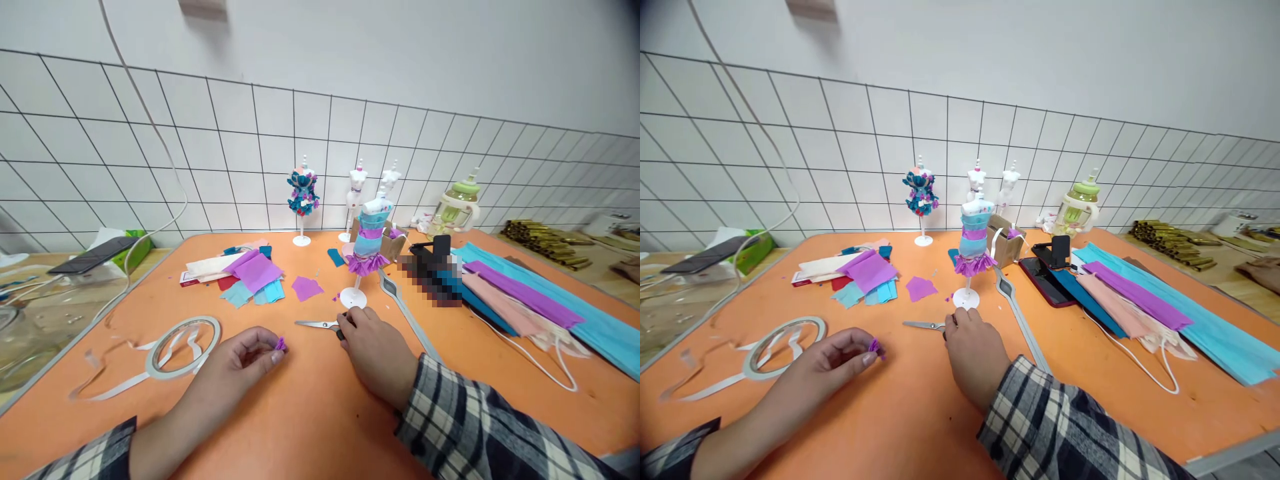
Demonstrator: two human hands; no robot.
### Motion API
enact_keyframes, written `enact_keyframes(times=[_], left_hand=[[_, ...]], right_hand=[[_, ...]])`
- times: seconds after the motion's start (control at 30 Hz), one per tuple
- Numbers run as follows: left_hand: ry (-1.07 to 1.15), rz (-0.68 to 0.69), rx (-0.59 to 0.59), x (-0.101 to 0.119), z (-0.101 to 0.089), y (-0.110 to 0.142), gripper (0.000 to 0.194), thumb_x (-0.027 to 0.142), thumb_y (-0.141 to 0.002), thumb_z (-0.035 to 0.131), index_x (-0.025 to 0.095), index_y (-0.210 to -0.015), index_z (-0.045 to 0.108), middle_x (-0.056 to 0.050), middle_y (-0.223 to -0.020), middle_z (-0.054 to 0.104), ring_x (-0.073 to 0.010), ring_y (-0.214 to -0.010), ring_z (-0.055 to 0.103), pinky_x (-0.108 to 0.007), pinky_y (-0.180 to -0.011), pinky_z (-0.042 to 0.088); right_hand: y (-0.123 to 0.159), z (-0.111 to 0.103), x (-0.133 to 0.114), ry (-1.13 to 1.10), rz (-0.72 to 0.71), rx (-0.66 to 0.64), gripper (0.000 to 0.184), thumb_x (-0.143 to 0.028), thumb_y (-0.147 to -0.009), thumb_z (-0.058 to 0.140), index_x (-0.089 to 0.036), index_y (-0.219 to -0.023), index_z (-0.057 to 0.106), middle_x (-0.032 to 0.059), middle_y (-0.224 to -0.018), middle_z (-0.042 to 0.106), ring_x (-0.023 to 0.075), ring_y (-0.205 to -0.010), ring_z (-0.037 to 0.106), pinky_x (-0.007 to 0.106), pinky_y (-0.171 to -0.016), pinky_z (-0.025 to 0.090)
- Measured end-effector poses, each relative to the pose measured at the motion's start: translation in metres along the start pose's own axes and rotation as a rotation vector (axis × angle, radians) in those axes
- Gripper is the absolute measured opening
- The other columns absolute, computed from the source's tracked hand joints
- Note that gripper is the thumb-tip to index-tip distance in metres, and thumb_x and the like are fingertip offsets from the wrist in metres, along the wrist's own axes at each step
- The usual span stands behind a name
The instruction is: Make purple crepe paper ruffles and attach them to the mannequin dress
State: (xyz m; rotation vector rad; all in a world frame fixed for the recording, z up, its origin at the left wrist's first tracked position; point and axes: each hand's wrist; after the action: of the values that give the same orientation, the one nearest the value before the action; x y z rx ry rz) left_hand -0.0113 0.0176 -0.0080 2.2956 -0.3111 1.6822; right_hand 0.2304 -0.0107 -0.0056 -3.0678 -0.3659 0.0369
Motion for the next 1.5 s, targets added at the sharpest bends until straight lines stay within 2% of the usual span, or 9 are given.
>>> enact_keyframes(times=[0.23,0.47,0.67,0.77,0.97,1.07,1.17,1.3,1.5], left_hand=[[-0.06,-0.013,-0.02,0.007,-0.001,0.001,0.022,0.041,-0.074,0.071,0.02,-0.078,0.065,-0.003,-0.073,0.073,-0.0184,-0.071,0.066,-0.027,-0.067,0.049],[-0.067,-0.029,0.014,0.0,-0.003,-0.002,0.022,0.04,-0.075,0.072,0.021,-0.08,0.065,-0.002,-0.072,0.073,-0.0182,-0.071,0.066,-0.027,-0.067,0.049],[-0.025,0.018,0.09,-0.006,-0.011,-0.005,0.019,0.039,-0.074,0.073,0.022,-0.077,0.066,-0.003,-0.075,0.073,-0.0205,-0.075,0.068,-0.029,-0.072,0.051],[0.013,0.003,0.128,-0.004,-0.012,-0.005,0.021,0.04,-0.073,0.074,0.021,-0.076,0.066,-0.003,-0.075,0.073,-0.0206,-0.075,0.068,-0.03,-0.072,0.05],[0.18,-0.082,0.155,0.0,-0.009,-0.002,0.025,0.038,-0.069,0.077,0.019,-0.08,0.065,-0.002,-0.074,0.072,-0.0202,-0.077,0.067,-0.03,-0.075,0.049],[0.244,-0.099,0.185,-0.002,-0.009,-0.001,0.025,0.037,-0.07,0.077,0.019,-0.081,0.064,-0.001,-0.077,0.071,-0.0198,-0.081,0.067,-0.029,-0.076,0.048],[0.242,-0.091,0.204,-0.003,-0.009,-0.001,0.026,0.038,-0.069,0.078,0.019,-0.082,0.064,-0.001,-0.079,0.071,-0.0199,-0.082,0.067,-0.029,-0.074,0.048],[0.211,-0.053,0.194,0.0,-0.007,0.001,0.022,0.035,-0.069,0.077,0.02,-0.079,0.065,-0.002,-0.076,0.074,-0.0195,-0.078,0.068,-0.029,-0.076,0.049],[0.178,0.019,0.119,0.008,0.002,0.007,0.009,0.025,-0.064,0.074,0.021,-0.069,0.067,0.0,-0.072,0.075,-0.0193,-0.073,0.071,-0.028,-0.071,0.054]], right_hand=[[0.003,-0.005,0.007,0.039,0.033,-0.083,0.047,-0.013,-0.094,0.044,-0.023,-0.14,0.044,0.0121,-0.113,0.059,0.0241,-0.09,0.062,0.028,-0.057,0.042],[0.001,-0.014,0.01,0.003,0.063,-0.163,0.013,-0.016,-0.092,0.049,-0.018,-0.096,0.061,0.0085,-0.089,0.062,0.0218,-0.075,0.065,0.028,-0.058,0.041],[0.006,-0.013,-0.006,0.068,0.049,-0.195,0.039,-0.003,-0.087,0.047,-0.014,-0.124,0.051,0.0129,-0.1,0.063,0.0234,-0.074,0.069,0.027,-0.051,0.039],[0.008,-0.016,-0.011,0.062,0.115,-0.224,0.031,0.0,-0.087,0.043,-0.015,-0.11,0.056,0.0125,-0.099,0.064,0.0224,-0.075,0.07,0.026,-0.053,0.041],[0.004,-0.011,0.003,-0.225,0.08,-0.049,0.032,-0.012,-0.093,0.045,-0.021,-0.123,0.049,0.0089,-0.101,0.068,0.023,-0.087,0.068,0.029,-0.067,0.045],[0.003,-0.009,0.004,-0.582,-0.037,0.009,0.047,-0.017,-0.085,0.06,-0.024,-0.129,0.047,0.0047,-0.114,0.064,0.0192,-0.1,0.063,0.028,-0.079,0.044],[0.01,-0.01,-0.008,-0.782,-0.095,-0.081,0.054,-0.033,-0.069,0.079,-0.026,-0.117,0.055,-0.0005,-0.103,0.064,0.0166,-0.088,0.061,0.024,-0.069,0.042],[0.021,-0.013,-0.029,-0.742,-0.088,-0.138,0.056,-0.049,-0.062,0.081,-0.027,-0.108,0.059,-0.0013,-0.097,0.065,0.0177,-0.079,0.06,0.025,-0.061,0.035],[0.025,-0.014,-0.035,-0.634,-0.098,-0.132,0.053,-0.051,-0.062,0.08,-0.028,-0.106,0.06,-0.0013,-0.094,0.065,0.0175,-0.074,0.058,0.026,-0.057,0.028]])
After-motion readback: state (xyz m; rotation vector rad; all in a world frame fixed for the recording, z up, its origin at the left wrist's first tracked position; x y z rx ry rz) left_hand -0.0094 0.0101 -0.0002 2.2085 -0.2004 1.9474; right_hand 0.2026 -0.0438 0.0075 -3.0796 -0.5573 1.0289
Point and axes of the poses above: each hand's wrist, its own y-axis away from the middle knuckle, its own z-axis out of the palm, x = y × z
